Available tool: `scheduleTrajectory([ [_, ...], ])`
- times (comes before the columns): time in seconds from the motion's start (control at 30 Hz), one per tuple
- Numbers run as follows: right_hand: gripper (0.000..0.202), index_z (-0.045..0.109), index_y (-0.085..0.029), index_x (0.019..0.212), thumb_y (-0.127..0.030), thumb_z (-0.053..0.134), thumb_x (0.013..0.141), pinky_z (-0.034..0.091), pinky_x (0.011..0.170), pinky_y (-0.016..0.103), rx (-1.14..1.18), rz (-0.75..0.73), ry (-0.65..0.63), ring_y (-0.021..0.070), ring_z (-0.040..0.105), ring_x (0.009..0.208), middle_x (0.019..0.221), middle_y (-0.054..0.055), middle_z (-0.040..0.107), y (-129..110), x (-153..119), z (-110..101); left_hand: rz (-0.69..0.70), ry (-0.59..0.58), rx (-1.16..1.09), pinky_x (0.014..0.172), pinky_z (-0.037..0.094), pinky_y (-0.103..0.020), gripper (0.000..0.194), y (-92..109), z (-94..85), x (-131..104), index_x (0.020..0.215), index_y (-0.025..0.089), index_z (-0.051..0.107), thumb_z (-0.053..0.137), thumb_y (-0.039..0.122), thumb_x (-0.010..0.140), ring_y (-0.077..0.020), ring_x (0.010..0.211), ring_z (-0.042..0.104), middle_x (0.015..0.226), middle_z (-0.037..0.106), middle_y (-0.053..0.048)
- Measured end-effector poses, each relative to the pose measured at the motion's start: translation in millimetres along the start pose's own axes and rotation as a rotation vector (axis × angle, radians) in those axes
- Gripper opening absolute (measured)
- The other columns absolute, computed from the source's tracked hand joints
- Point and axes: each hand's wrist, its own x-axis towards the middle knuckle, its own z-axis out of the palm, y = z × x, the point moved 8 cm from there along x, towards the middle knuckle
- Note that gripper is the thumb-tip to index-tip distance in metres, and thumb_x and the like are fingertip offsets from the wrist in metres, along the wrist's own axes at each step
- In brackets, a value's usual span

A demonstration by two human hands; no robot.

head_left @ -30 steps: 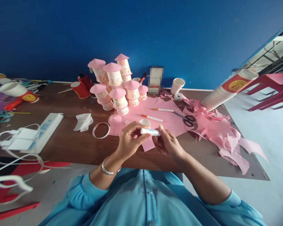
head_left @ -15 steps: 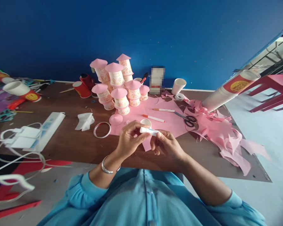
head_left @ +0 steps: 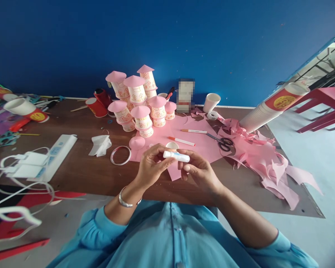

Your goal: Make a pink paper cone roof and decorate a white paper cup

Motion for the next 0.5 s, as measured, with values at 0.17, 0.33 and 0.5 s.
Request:
scheduleTrajectory([
  [0.17,0.034,0.072,-0.026,0.102,-0.050,0.084,0.082,0.049,0.053,0.028,0.129,-0.118,0.266,0.0099,0.047,0.050,0.066,-0.006,0.056,-24,-3,-14,-0.019,-0.102,-0.080,0.060,0.051,-0.023,0.057,-14,-10.6,-9,0.127,0.025,0.074,0.089,0.047,0.077,-0.0124,0.073,0.062,0.106,0.071,-0.008],
  [0.33,0.032,0.063,-0.027,0.097,-0.058,0.067,0.094,0.051,0.053,0.027,0.119,-0.270,0.436,0.0110,0.058,0.059,0.098,0.002,0.070,-63,-1,-40,-0.076,0.059,0.192,0.080,0.057,-0.029,0.065,-46,-48.6,-13,0.136,0.027,0.064,0.089,0.043,0.078,-0.0178,0.099,0.067,0.126,0.068,-0.010],
  [0.5,0.041,0.061,-0.025,0.095,-0.064,0.071,0.091,0.055,0.056,0.028,-0.027,-0.262,0.406,0.0127,0.061,0.059,0.085,0.002,0.073,-60,25,-49,-0.001,-0.196,0.481,0.107,0.052,-0.050,0.079,-64,-17.6,-2,0.146,0.026,0.052,0.088,0.046,0.079,-0.0319,0.132,0.060,0.149,0.060,-0.016],
])
